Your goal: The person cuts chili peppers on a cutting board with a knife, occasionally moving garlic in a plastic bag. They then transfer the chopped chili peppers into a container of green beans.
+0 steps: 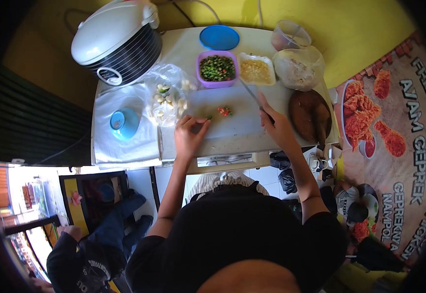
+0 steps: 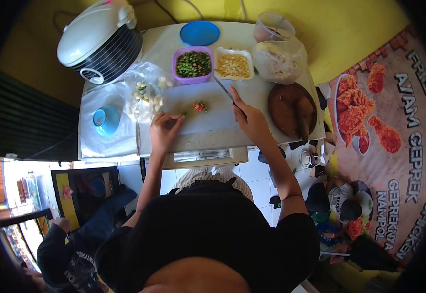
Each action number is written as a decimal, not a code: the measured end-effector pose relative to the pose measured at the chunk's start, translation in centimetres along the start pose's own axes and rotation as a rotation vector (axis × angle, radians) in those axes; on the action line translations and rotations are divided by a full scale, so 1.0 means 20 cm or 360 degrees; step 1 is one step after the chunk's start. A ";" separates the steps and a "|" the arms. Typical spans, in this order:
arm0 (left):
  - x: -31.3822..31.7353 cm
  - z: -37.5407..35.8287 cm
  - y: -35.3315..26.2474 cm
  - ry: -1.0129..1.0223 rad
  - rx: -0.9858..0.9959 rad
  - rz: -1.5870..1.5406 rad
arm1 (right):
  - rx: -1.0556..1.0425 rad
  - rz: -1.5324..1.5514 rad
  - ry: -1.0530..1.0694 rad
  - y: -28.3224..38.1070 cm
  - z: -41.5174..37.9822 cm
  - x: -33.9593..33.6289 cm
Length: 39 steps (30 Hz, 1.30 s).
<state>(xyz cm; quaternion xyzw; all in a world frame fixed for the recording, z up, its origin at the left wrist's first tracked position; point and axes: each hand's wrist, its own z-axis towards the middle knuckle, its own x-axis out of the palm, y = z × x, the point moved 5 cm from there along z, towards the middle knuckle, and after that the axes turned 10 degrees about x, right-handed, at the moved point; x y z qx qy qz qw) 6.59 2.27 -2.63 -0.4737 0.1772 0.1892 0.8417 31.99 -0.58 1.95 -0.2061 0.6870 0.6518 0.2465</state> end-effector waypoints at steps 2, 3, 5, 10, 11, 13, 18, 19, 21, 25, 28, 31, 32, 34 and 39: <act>0.00 0.01 -0.02 0.0035 0.0036 -0.0001 | -0.0106 0.0107 -0.0178 -0.04 0.00 -0.14; 0.00 0.01 -0.03 0.0037 0.0021 0.0043 | -0.0168 0.0059 -0.0306 -0.04 0.00 -0.23; 0.00 0.02 -0.05 0.0062 0.0042 0.0055 | -0.0213 -0.0007 -0.0480 -0.04 -0.01 -0.43; 0.03 0.05 -0.06 0.0039 0.0097 0.0012 | 0.0279 0.0023 -0.0557 -0.19 0.05 -0.81; 0.04 0.06 -0.08 0.0055 0.0157 0.0061 | 0.0191 -0.0019 -0.0528 -0.22 0.08 -0.85; 0.08 0.08 -0.08 0.0059 0.0094 -0.0041 | 0.0175 -0.0082 -0.0464 -0.26 0.14 -0.90; 0.11 0.08 -0.07 0.0062 0.0053 0.0016 | -0.0348 -0.0320 -0.0393 -0.34 0.35 -0.94; 0.11 0.08 -0.06 0.0045 0.0034 -0.0025 | -0.0321 -0.0355 -0.0277 -0.33 0.39 -0.93; 0.11 0.07 -0.05 0.0026 0.0019 -0.0059 | -0.0300 -0.0383 -0.0162 -0.30 0.42 -0.93; 0.10 0.07 -0.06 0.0039 0.0020 -0.0007 | -0.0047 -0.0663 -0.0452 -0.31 0.47 -0.97; 0.10 0.07 -0.06 0.0030 0.0027 -0.0004 | -0.0103 -0.0609 -0.0608 -0.28 0.47 -0.99; 0.11 0.07 -0.06 0.0047 0.0042 0.0012 | -0.0119 -0.0557 -0.0608 -0.22 0.43 -0.96; 0.11 0.07 -0.05 0.0055 0.0038 0.0010 | -0.0155 -0.0527 -0.0607 -0.19 0.41 -0.92; 0.11 0.07 -0.05 0.0056 0.0033 0.0012 | -0.0209 -0.0358 -0.0508 -0.12 0.36 -0.81; 0.09 0.06 -0.03 0.0040 0.0061 0.0063 | -0.0016 0.0167 0.0079 -0.01 0.18 -0.35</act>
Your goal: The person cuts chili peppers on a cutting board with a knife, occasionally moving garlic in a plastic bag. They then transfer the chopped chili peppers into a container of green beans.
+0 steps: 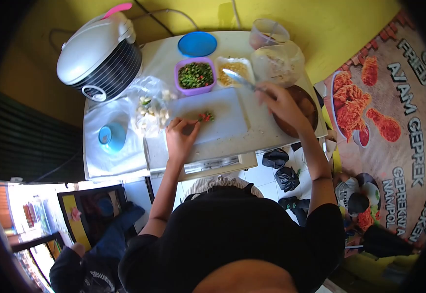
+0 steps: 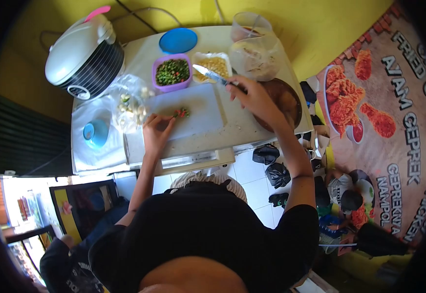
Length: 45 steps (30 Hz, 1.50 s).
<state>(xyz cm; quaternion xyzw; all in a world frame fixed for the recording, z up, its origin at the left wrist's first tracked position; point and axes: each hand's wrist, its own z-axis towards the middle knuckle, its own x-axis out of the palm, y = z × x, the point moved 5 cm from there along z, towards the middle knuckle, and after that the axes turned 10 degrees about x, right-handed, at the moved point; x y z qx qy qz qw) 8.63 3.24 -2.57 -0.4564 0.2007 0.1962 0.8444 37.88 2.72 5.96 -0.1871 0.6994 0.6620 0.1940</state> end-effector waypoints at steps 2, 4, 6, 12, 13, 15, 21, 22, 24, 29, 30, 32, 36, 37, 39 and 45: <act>-0.01 0.00 -0.02 0.0033 0.0081 0.0146 | 0.0249 0.0299 0.0381 -0.01 -0.07 0.21; -0.01 -0.02 -0.01 0.0031 0.0064 0.0208 | 0.0322 0.0294 0.0503 -0.03 -0.13 0.35; -0.01 -0.03 -0.01 0.0022 0.0078 0.0237 | 0.0394 0.0287 0.0612 -0.05 -0.17 0.47; -0.01 -0.03 -0.02 0.0035 0.0018 0.0284 | 0.0073 0.0034 0.0449 -0.06 -0.23 0.62; -0.01 -0.04 -0.02 0.0035 0.0010 0.0291 | 0.0036 -0.0026 0.0471 -0.06 -0.23 0.64; -0.01 -0.04 -0.02 0.0021 0.0019 0.0279 | -0.0002 -0.0087 0.0496 -0.07 -0.23 0.66; -0.02 -0.04 -0.03 0.0035 0.0022 0.0316 | -0.0111 -0.0321 0.0497 -0.05 -0.25 0.68; -0.02 -0.04 -0.04 0.0036 0.0019 0.0315 | -0.0164 -0.0338 0.0474 -0.06 -0.26 0.68; -0.02 -0.03 -0.06 -0.0027 0.0054 0.0299 | -0.0215 -0.0355 0.0453 -0.06 -0.26 0.69; 0.00 -0.06 0.01 -0.0031 0.0063 0.0282 | -0.0088 -0.0449 0.0540 -0.05 -0.27 0.68; 0.00 -0.06 0.01 -0.0041 0.0073 0.0273 | -0.0086 -0.0450 0.0542 -0.04 -0.27 0.68; -0.01 -0.06 0.00 -0.0036 0.0075 0.0283 | -0.0079 -0.0515 0.0539 -0.03 -0.27 0.69; -0.01 -0.05 0.00 -0.0026 0.0098 0.0274 | -0.0190 -0.0650 0.0431 -0.09 -0.26 0.75; -0.01 -0.06 0.00 -0.0023 0.0092 0.0271 | -0.0183 -0.0644 0.0422 -0.08 -0.25 0.76; -0.01 -0.06 0.00 -0.0034 0.0096 0.0267 | -0.0175 -0.0642 0.0411 -0.07 -0.24 0.77; 0.00 -0.06 0.01 -0.0092 0.0075 0.0290 | -0.0165 -0.0450 0.0437 -0.05 -0.28 0.69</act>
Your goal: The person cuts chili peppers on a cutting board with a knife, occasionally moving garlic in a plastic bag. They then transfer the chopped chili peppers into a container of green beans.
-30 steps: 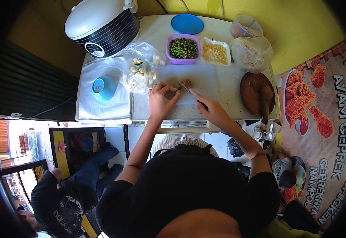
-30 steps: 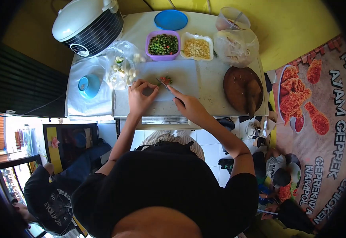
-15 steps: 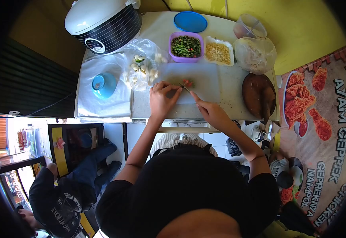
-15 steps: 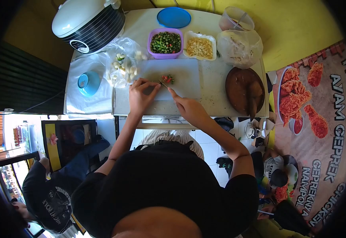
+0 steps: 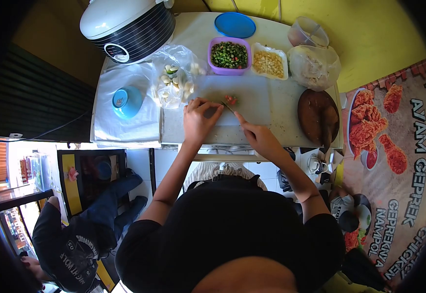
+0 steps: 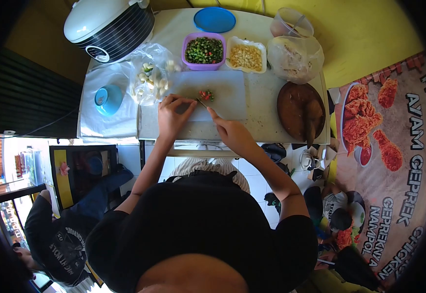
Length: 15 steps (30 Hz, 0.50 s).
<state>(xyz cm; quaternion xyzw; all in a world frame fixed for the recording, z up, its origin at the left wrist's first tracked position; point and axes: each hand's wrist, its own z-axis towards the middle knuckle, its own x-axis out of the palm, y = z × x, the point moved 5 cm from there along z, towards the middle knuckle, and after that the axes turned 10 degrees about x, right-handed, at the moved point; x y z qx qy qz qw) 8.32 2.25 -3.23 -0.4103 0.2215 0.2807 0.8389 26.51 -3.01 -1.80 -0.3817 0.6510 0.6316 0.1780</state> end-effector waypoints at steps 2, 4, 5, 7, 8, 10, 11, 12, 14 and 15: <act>0.00 0.00 0.00 -0.0007 -0.0015 -0.0008 | 0.0184 0.0169 0.0140 -0.01 -0.02 -0.03; -0.01 0.00 0.00 -0.0011 -0.0030 -0.0017 | 0.0170 0.0205 0.0110 -0.01 -0.02 -0.03; -0.01 0.00 0.00 -0.0010 -0.0016 -0.0026 | 0.0157 0.0241 0.0076 -0.01 -0.02 -0.03; -0.01 0.00 0.00 -0.0015 -0.0001 -0.0032 | 0.0122 0.0247 0.0093 0.02 -0.02 -0.02; -0.01 -0.01 0.00 -0.0015 0.0001 -0.0043 | 0.0092 0.0252 0.0109 0.03 -0.01 -0.02; -0.01 -0.01 0.00 -0.0013 0.0004 -0.0052 | 0.0075 0.0232 0.0100 0.04 -0.01 -0.01; -0.01 -0.01 0.00 -0.0013 -0.0007 -0.0058 | 0.0062 0.0210 0.0090 0.04 -0.01 -0.01; -0.01 -0.01 0.00 -0.0014 -0.0019 -0.0065 | 0.0059 0.0211 0.0090 0.04 -0.01 -0.01; -0.01 -0.01 0.00 -0.0014 -0.0048 -0.0088 | 0.0075 0.0008 0.0083 0.04 -0.01 0.00; 0.00 -0.01 0.01 -0.0013 -0.0078 -0.0114 | 0.0075 0.0007 0.0084 0.03 -0.01 0.01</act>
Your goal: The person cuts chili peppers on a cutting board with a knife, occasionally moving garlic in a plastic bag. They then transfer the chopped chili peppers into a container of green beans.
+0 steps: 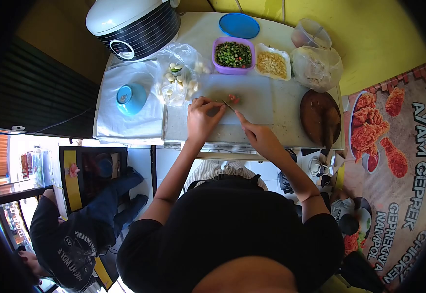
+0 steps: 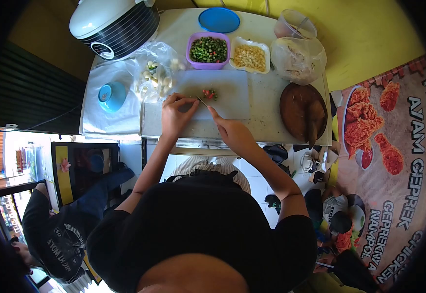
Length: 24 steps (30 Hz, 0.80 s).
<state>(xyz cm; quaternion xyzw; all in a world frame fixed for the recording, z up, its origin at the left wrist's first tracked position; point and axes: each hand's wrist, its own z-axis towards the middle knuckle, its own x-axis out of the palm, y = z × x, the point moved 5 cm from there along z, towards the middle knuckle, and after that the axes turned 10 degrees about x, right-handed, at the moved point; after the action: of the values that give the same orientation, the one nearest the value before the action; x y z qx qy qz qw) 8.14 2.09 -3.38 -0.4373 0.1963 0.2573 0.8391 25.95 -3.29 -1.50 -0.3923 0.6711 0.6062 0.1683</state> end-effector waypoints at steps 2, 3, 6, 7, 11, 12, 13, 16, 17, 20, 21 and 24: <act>-0.01 0.00 -0.01 -0.0007 0.0013 0.0008 | -0.0082 -0.0193 -0.0096 -0.02 0.00 0.04; -0.01 0.01 -0.02 -0.0011 0.0025 0.0017 | -0.0084 -0.0194 -0.0096 -0.02 0.01 0.05; -0.01 0.01 -0.01 -0.0002 0.0028 0.0009 | -0.0001 -0.0401 -0.0122 -0.03 0.02 0.09; -0.01 0.01 -0.01 -0.0002 0.0029 0.0009 | 0.0012 -0.0399 -0.0109 -0.03 0.03 0.10; 0.01 0.00 0.01 -0.0023 0.0039 -0.0021 | -0.0029 -0.0025 -0.0043 0.00 0.03 0.02; 0.00 0.01 0.01 -0.0030 0.0048 -0.0012 | -0.0031 -0.0027 -0.0050 -0.01 0.04 0.00; 0.00 0.02 0.00 -0.0030 0.0055 -0.0013 | -0.0032 0.0101 -0.0016 -0.03 0.04 -0.01; -0.02 0.05 -0.04 0.0020 0.0080 0.0023 | -0.0012 0.0326 -0.0048 -0.03 0.05 -0.05; -0.01 0.07 -0.04 0.0062 0.0086 0.0049 | 0.0005 0.0422 -0.0112 -0.03 0.05 -0.07; 0.02 0.09 -0.01 0.0152 0.0068 0.0056 | 0.0030 0.0511 -0.0148 -0.07 0.05 -0.10; 0.04 0.09 0.01 0.0208 0.0040 0.0036 | 0.0027 0.0510 -0.0153 -0.07 0.05 -0.11; 0.04 0.08 0.00 0.0163 0.0095 -0.0051 | 0.0000 0.0483 -0.0179 -0.05 0.03 -0.11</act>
<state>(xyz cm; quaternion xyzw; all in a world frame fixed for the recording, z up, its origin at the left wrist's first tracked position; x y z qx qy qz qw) 9.01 3.71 -2.99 -0.4276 0.2394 0.2150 0.8447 27.90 -1.95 -0.83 -0.2518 0.7122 0.6456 0.1122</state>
